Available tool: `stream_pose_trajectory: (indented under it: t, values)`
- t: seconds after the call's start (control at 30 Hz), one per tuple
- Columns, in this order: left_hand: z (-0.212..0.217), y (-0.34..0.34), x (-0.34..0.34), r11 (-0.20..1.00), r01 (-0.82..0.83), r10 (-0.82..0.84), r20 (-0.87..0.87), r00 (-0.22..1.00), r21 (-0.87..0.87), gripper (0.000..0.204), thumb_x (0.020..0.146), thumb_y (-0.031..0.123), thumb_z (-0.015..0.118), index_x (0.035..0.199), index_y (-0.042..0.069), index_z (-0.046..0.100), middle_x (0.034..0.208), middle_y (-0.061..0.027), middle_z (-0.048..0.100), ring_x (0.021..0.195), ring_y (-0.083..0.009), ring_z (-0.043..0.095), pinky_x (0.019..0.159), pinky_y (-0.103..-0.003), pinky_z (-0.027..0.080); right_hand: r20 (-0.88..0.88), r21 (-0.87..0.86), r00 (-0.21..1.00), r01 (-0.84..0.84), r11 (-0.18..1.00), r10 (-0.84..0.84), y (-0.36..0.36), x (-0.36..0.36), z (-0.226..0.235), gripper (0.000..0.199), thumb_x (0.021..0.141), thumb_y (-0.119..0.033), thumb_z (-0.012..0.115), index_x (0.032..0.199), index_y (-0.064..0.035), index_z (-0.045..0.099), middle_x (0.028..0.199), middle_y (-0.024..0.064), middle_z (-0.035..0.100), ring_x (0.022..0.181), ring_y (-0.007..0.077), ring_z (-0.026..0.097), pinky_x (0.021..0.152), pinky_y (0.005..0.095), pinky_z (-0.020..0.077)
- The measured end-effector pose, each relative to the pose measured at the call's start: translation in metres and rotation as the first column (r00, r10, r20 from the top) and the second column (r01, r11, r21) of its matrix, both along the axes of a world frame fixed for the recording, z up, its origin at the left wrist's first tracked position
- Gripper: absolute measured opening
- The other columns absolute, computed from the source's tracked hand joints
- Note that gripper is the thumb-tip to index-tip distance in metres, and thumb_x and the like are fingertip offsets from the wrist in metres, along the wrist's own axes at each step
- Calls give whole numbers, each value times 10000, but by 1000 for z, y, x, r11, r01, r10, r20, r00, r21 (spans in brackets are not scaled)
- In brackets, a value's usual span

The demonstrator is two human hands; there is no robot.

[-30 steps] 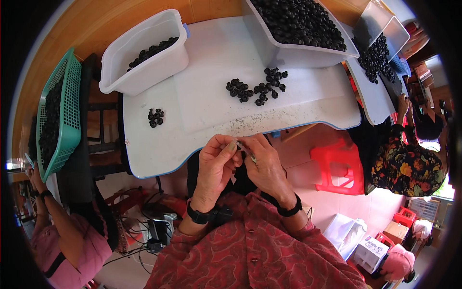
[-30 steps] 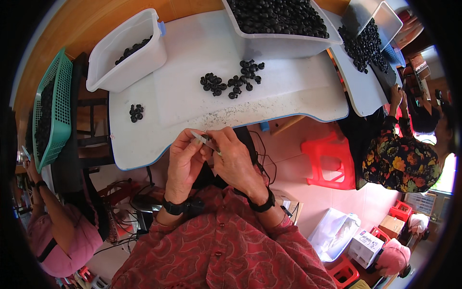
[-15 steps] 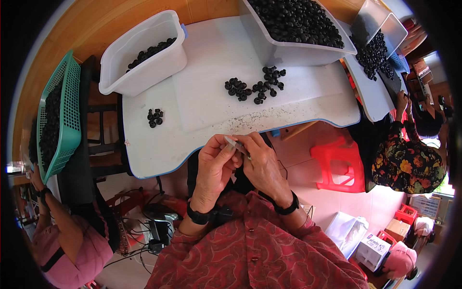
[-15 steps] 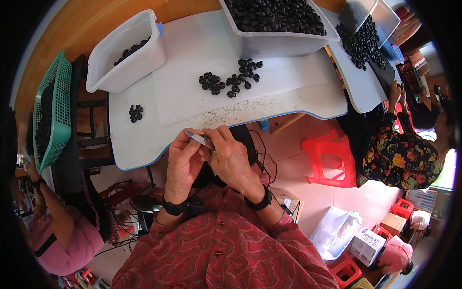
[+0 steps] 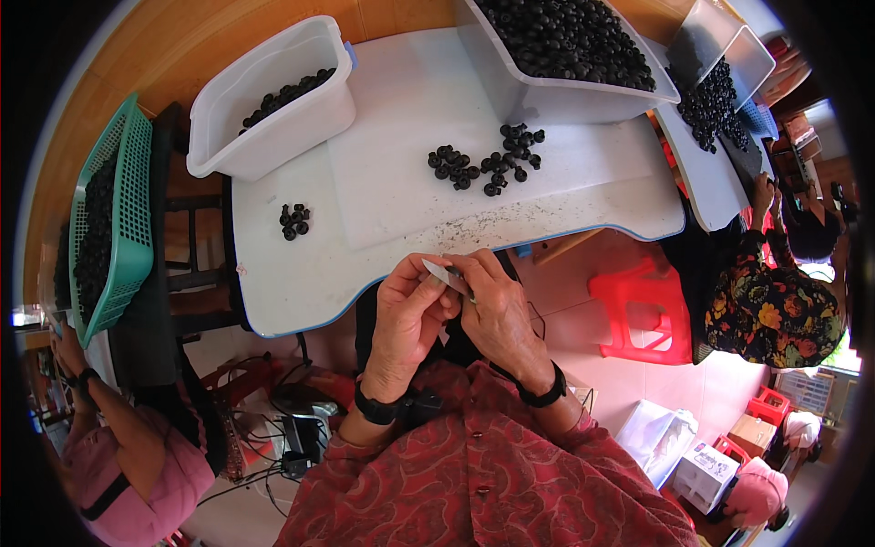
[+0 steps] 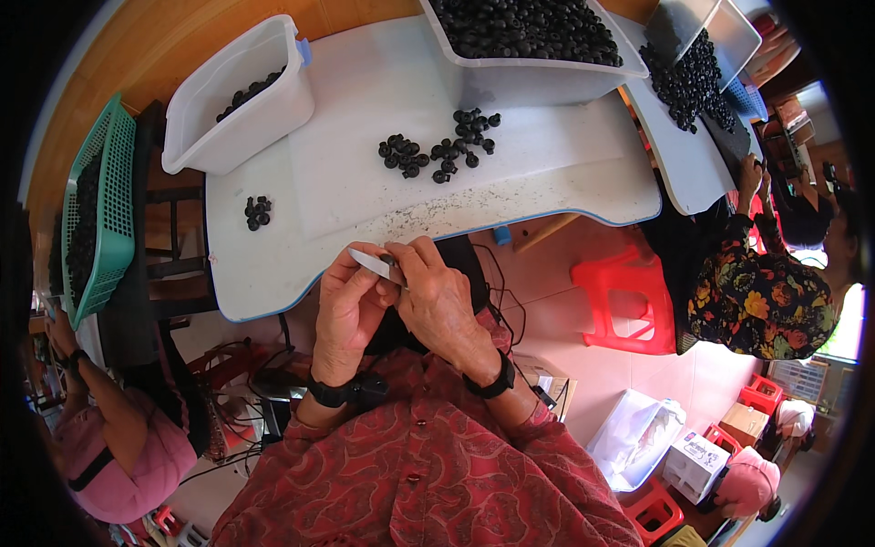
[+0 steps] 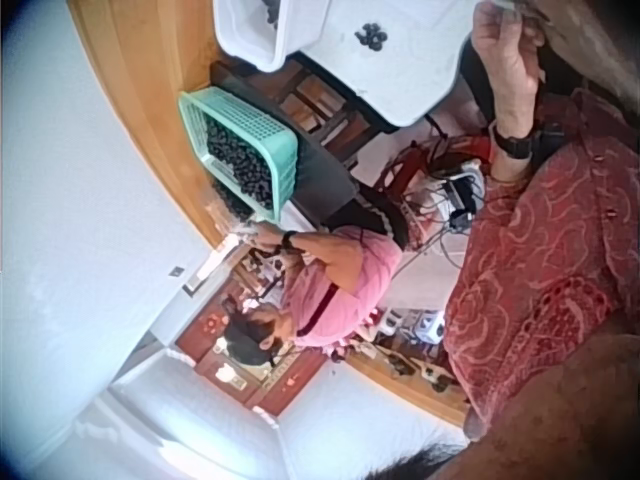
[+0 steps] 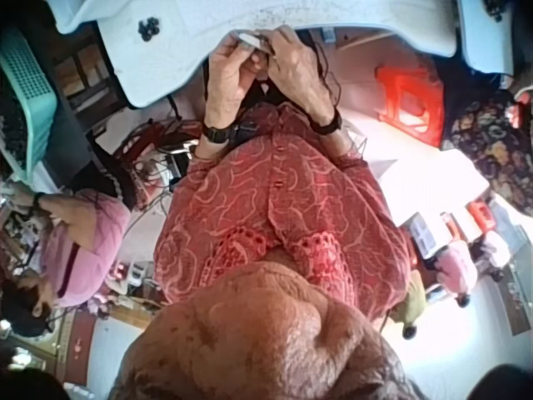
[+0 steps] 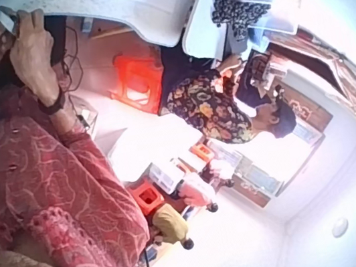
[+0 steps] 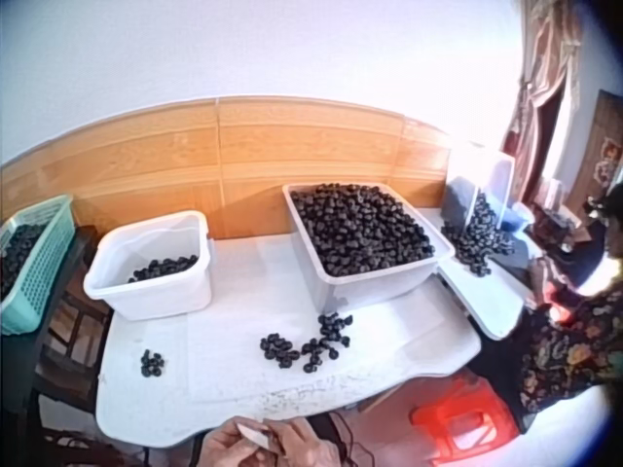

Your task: Pitting and trimming small dark fruit (likely olives) using a knife.

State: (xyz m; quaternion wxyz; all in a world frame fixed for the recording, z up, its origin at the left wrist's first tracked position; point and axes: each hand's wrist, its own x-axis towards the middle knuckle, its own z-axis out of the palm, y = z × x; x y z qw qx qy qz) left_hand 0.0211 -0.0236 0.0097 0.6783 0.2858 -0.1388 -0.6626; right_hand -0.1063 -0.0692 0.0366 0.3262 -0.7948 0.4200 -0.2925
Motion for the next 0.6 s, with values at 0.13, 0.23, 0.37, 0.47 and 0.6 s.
stream_pose_trajectory:
  t: [0.13, 0.23, 0.37, 0.47, 0.6]
  values:
    - [-1, -2, 1, 1000, 4, -4, 5, 1000, -2, 123, 915, 82, 571, 1028, 36, 591, 879, -68, 626, 694, -114, 559, 607, -243, 453, -1, -15, 1000, 3, 1000, -4, -2, 0, -2, 299, 765, 42, 534, 1050, -18, 601, 936, 145, 578, 729, 372, 635, 602, 431, 517]
    - [0, -2, 2, 1000, 27, -27, 12, 1000, -8, 70, 924, 85, 575, 968, 31, 569, 739, -41, 584, 642, -107, 544, 602, -242, 454, 27, 46, 1000, -10, 999, 9, -4, -1, -4, 287, 769, 39, 533, 1039, -22, 607, 932, 145, 581, 747, 372, 633, 619, 428, 516]
    - [5, -2, -3, 998, 1, 0, -6, 1000, 66, 45, 918, 71, 580, 939, 33, 568, 731, -40, 588, 616, -109, 543, 581, -240, 456, 18, 80, 1000, -5, 997, 4, -2, 0, 3, 296, 775, 34, 537, 1057, -28, 604, 932, 147, 583, 764, 367, 631, 635, 424, 516]
    - [0, -3, -2, 996, -21, 20, 20, 1000, 89, 46, 916, 66, 581, 946, 32, 576, 735, -40, 592, 615, -109, 549, 570, -236, 460, 106, 63, 994, 29, 998, -35, 1, 1, 2, 322, 783, 25, 548, 1096, -39, 592, 947, 141, 578, 768, 356, 630, 638, 415, 519]
    - [-4, -1, -3, 989, -46, 47, -6, 999, 141, 51, 922, 66, 564, 954, 31, 584, 747, -37, 593, 622, -110, 551, 571, -237, 460, 17, 19, 1000, 21, 1000, -21, 3, 2, -2, 349, 785, 4, 574, 1131, -43, 569, 971, 129, 560, 743, 352, 631, 604, 420, 524]
